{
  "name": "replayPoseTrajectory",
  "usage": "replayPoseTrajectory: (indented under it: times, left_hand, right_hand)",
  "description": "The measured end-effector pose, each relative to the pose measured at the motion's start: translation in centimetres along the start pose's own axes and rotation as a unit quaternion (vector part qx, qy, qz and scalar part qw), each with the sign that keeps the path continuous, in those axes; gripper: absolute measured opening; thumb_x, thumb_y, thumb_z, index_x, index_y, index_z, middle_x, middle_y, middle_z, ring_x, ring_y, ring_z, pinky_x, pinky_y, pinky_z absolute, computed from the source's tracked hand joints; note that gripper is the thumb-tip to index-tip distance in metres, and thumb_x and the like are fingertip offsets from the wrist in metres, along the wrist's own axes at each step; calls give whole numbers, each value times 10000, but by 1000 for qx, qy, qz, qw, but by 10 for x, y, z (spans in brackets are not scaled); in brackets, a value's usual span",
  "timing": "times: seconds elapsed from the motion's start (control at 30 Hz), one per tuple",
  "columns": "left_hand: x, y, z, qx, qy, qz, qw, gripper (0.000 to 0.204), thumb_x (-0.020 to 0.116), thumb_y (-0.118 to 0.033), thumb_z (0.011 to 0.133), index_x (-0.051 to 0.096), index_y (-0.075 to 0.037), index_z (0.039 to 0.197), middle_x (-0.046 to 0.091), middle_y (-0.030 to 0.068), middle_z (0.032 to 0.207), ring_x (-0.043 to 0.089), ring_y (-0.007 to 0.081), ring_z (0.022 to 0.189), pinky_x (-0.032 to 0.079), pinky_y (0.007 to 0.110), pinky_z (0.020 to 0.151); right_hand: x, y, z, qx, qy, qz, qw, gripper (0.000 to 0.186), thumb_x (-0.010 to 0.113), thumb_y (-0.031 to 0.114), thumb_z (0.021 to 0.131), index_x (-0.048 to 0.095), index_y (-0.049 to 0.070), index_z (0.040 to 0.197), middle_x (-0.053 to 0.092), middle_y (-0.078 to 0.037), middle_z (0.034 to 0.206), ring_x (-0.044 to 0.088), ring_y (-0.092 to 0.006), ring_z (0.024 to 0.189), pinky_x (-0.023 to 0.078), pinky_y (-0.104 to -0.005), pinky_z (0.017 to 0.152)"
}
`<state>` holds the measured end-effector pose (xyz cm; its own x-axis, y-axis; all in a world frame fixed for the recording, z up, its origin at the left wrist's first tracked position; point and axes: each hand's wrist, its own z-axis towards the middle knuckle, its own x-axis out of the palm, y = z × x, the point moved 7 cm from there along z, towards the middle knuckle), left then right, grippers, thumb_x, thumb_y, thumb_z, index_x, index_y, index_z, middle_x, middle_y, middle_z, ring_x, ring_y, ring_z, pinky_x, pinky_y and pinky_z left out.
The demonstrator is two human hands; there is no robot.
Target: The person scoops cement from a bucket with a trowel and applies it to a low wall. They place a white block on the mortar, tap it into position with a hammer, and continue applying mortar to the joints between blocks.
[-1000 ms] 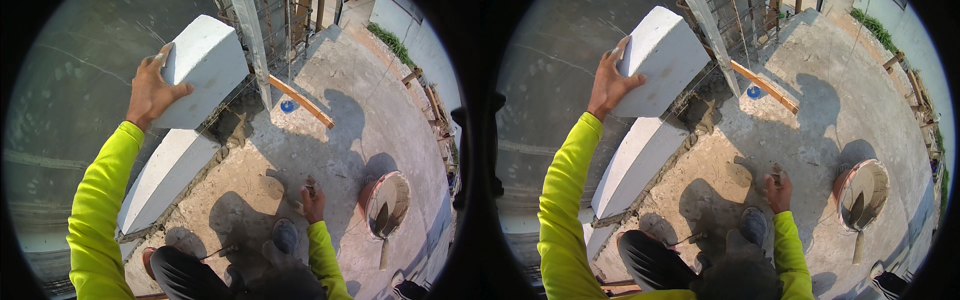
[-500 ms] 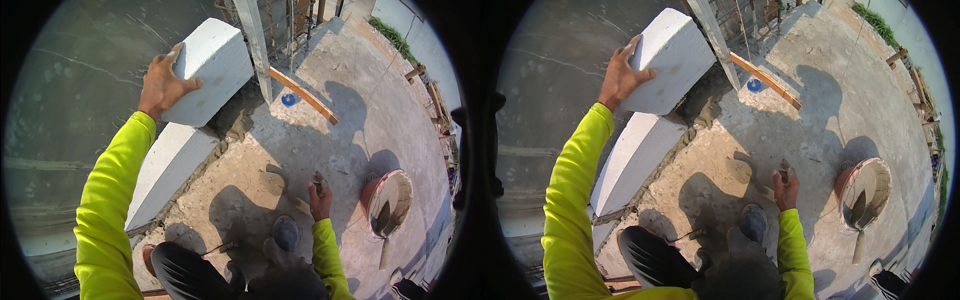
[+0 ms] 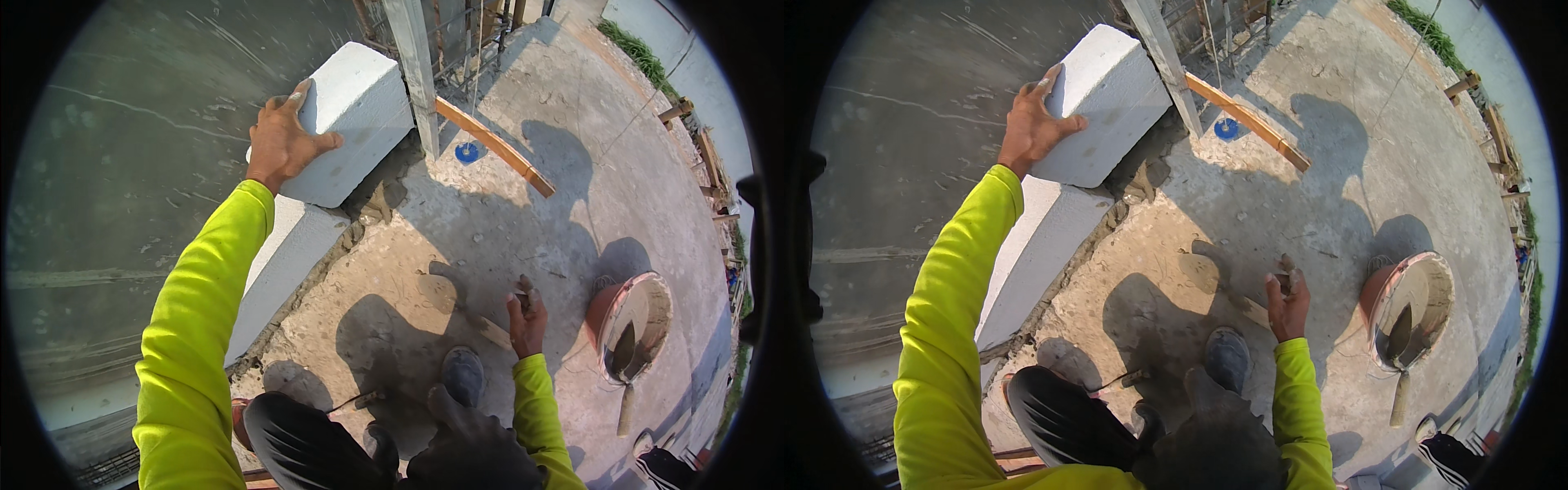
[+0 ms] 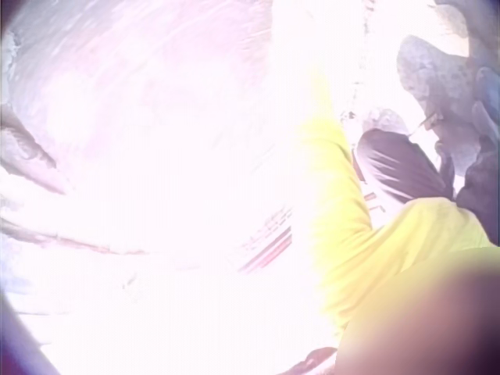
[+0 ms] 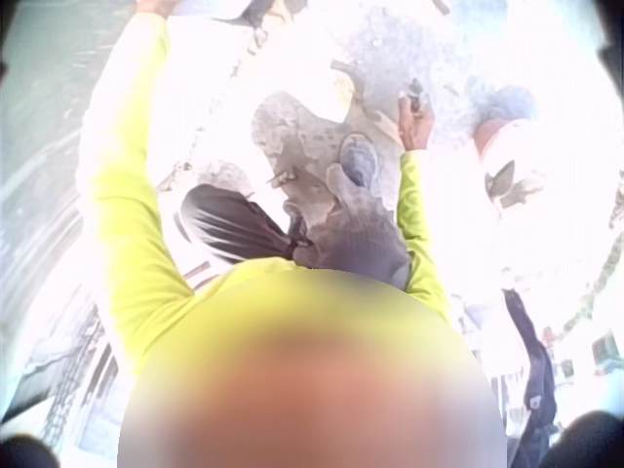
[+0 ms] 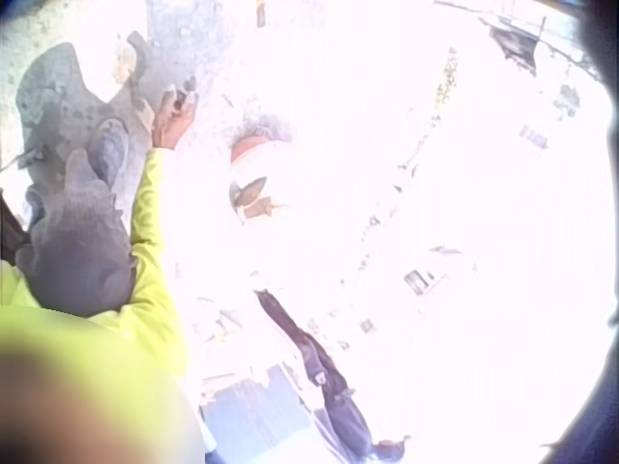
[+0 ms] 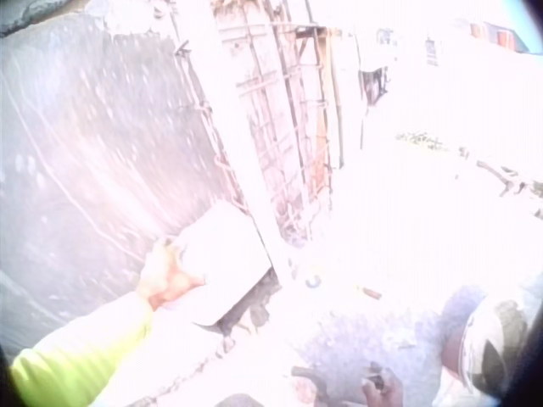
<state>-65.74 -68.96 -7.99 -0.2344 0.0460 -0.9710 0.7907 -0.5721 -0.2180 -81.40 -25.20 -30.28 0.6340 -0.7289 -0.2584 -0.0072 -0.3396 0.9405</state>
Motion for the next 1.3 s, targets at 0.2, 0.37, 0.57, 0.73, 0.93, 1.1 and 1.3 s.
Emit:
replayPoseTrajectory:
  times: [0.2, 0.37, 0.57, 0.73, 0.93, 1.1, 1.3]
  left_hand:
    - [21, 2, 0, -12, 23, 6, 1000, 1051, 859, -454, 620, 419, -157, 1527, 526, 231, 1357, 476, 387, 1305, 337, 509, 1122]
    - [37, 4, -2, -15, 30, 4, 999, 1052, 867, -457, 626, 416, -158, 1528, 522, 228, 1363, 463, 383, 1315, 334, 509, 1120]
    - [52, 10, -1, -13, 34, 2, 999, 1047, 866, -467, 630, 420, -160, 1526, 511, 235, 1374, 456, 392, 1322, 339, 519, 1112]
    - [65, 13, -1, -10, 35, 22, 999, 1041, 864, -481, 633, 429, -158, 1522, 510, 239, 1379, 457, 403, 1323, 342, 531, 1111]
    - [74, 11, -1, 11, 31, 47, 998, 1042, 865, -494, 630, 441, -146, 1516, 526, 260, 1344, 484, 409, 1298, 356, 556, 1095]
    - [75, 15, -1, 15, 41, 42, 998, 1041, 890, -447, 607, 459, -154, 1508, 575, 244, 1312, 563, 389, 1241, 437, 465, 1091]
    - [82, 18, -1, 42, 59, 22, 997, 1052, 857, -511, 644, 419, -145, 1527, 553, 243, 1297, 513, 410, 1273, 404, 585, 1053]
  right_hand:
    - [-6, -5, 0, -1, -8, -6, 1000, 486, 653, 164, 953, 532, -47, 1374, 639, -155, 1174, 635, -183, 967, 516, -321, 887]
    - [-10, -2, -2, 6, 4, -14, 1000, 489, 651, 162, 952, 530, -49, 1376, 638, -152, 1166, 641, -172, 968, 514, -311, 896]
    - [-13, 2, -3, 2, 1, -27, 1000, 503, 651, 165, 949, 520, -47, 1386, 634, -145, 1183, 645, -167, 966, 517, -312, 898]
    - [-11, -2, -4, 6, 9, -33, 999, 509, 655, 166, 947, 518, -43, 1390, 634, -133, 1203, 634, -161, 960, 519, -311, 888]
    - [-9, -5, -9, 15, 19, -50, 998, 510, 664, 141, 935, 520, -43, 1388, 636, -126, 1202, 627, -150, 951, 524, -305, 862]
    - [2, -5, -16, 12, 39, -60, 997, 515, 679, 92, 912, 522, -46, 1382, 635, -139, 1189, 634, -152, 930, 533, -300, 835]
    - [24, -2, -20, -3, 86, -98, 991, 519, 697, 87, 895, 529, -53, 1366, 618, -148, 1188, 639, -177, 943, 546, -313, 819]
